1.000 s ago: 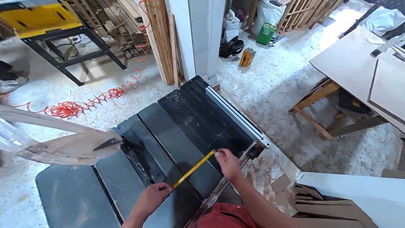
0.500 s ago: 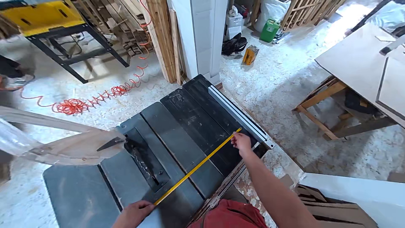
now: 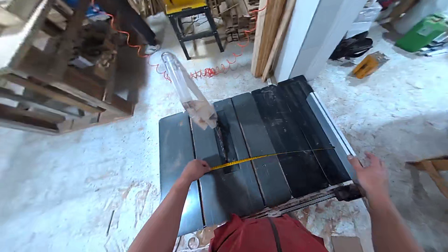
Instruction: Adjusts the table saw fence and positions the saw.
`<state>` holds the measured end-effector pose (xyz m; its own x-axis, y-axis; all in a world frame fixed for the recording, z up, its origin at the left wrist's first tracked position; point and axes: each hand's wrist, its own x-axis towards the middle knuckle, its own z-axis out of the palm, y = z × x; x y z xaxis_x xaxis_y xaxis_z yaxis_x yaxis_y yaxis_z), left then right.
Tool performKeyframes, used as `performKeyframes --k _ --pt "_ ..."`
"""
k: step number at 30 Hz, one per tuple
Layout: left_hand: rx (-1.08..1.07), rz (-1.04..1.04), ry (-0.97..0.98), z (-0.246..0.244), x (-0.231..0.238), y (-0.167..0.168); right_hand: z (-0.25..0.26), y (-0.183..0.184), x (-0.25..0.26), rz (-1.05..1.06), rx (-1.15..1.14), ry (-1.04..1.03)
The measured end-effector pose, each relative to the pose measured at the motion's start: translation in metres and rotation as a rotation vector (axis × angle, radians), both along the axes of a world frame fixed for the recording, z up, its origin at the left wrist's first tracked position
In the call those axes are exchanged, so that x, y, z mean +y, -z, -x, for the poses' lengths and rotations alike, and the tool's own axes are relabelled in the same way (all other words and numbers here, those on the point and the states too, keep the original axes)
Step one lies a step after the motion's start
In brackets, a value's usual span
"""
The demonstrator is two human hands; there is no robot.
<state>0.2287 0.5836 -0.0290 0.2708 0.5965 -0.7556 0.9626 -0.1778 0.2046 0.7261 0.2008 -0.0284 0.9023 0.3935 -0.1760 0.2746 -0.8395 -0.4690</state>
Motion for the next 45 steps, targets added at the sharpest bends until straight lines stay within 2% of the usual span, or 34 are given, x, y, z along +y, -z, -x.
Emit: performKeyframes --k 1,5,11,18,38,45 --pt "-0.003 -0.005 0.002 0.000 0.003 0.003 -0.010 0.010 -0.004 0.063 0.048 -0.035" --pt "0.004 -0.006 0.016 -0.005 0.012 0.006 -0.026 0.024 -0.005 0.090 0.201 -0.052" --pt "-0.020 -0.003 0.008 0.004 0.030 0.004 -0.034 0.027 -0.007 0.115 0.214 -0.051" --pt "-0.008 0.008 0.114 -0.010 0.041 0.009 -0.031 0.022 -0.006 0.116 0.232 -0.040" --pt "-0.017 0.031 0.067 -0.009 0.052 0.016 -0.035 0.026 -0.006 0.127 0.248 -0.028" --pt "-0.039 0.047 0.023 -0.014 0.050 0.007 -0.038 0.025 -0.005 0.138 0.287 0.003"
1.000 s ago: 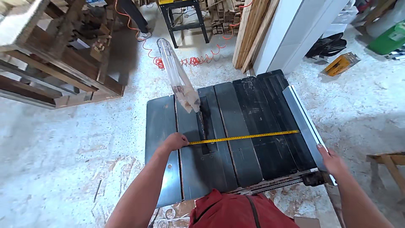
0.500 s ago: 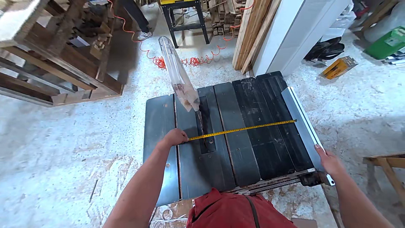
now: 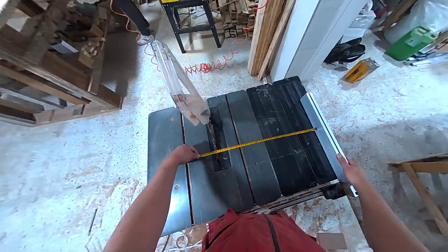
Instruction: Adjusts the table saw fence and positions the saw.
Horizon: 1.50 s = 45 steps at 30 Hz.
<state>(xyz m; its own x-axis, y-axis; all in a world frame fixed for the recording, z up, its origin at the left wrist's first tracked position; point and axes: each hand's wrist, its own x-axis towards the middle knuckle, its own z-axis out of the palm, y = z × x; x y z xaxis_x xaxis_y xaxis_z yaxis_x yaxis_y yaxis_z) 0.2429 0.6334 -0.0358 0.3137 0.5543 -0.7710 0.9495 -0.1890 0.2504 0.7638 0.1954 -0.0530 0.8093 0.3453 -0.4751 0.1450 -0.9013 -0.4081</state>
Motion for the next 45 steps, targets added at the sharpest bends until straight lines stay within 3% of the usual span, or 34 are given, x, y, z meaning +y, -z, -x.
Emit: performKeyframes --k 20,25,30,36,45 --pt "0.004 -0.001 -0.014 0.003 -0.003 0.003 0.002 -0.003 -0.004 -0.020 0.000 -0.010" --pt "-0.021 -0.002 -0.006 -0.004 -0.015 -0.015 0.012 -0.018 0.000 -0.082 0.057 0.063" --pt "0.019 -0.003 -0.033 -0.032 -0.040 -0.044 0.001 -0.006 -0.008 -0.090 0.056 0.056" --pt "-0.020 -0.047 -0.075 -0.014 -0.026 -0.016 -0.002 -0.005 -0.008 -0.094 0.075 0.039" --pt "-0.008 -0.036 -0.122 -0.027 -0.047 -0.040 -0.003 -0.002 -0.011 -0.115 0.046 -0.032"
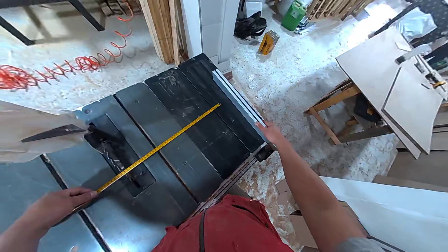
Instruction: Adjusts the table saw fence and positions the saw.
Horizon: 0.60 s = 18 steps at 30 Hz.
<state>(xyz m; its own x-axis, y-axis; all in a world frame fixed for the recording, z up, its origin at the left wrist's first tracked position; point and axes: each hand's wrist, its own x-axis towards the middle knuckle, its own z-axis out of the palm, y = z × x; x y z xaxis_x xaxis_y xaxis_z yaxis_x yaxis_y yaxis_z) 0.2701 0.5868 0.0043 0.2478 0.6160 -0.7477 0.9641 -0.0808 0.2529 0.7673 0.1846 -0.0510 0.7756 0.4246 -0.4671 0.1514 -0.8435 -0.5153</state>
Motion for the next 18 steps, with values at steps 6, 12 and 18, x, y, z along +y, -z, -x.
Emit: performKeyframes --k 6,12,18 --pt "0.021 0.044 -0.008 0.032 -0.014 0.000 0.031 -0.004 -0.043 -0.115 -0.118 0.308" --pt "-0.022 0.112 -0.062 0.096 -0.035 0.022 0.112 0.031 -0.100 -0.279 -0.159 0.692" --pt "-0.048 0.011 -0.133 0.138 -0.054 0.032 0.178 0.058 -0.077 -0.338 0.191 0.746"
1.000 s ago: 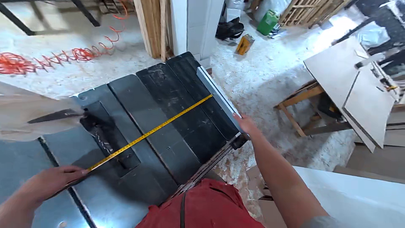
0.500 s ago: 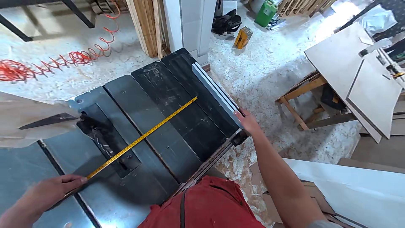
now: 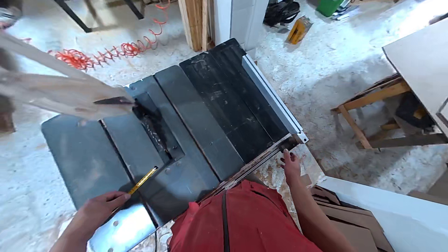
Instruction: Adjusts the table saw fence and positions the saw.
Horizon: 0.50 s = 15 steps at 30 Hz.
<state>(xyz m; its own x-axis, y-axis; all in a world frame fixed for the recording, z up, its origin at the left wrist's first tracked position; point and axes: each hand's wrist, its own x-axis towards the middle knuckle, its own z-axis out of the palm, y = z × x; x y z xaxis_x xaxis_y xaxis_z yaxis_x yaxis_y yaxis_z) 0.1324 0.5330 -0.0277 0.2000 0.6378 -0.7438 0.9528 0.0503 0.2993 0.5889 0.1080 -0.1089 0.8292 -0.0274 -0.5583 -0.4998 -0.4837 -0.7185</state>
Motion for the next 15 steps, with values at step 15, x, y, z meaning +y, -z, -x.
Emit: performKeyframes --k 15 --pt "-0.130 -0.678 0.243 0.013 -0.046 0.037 0.103 0.003 0.053 -0.279 0.307 -0.177"
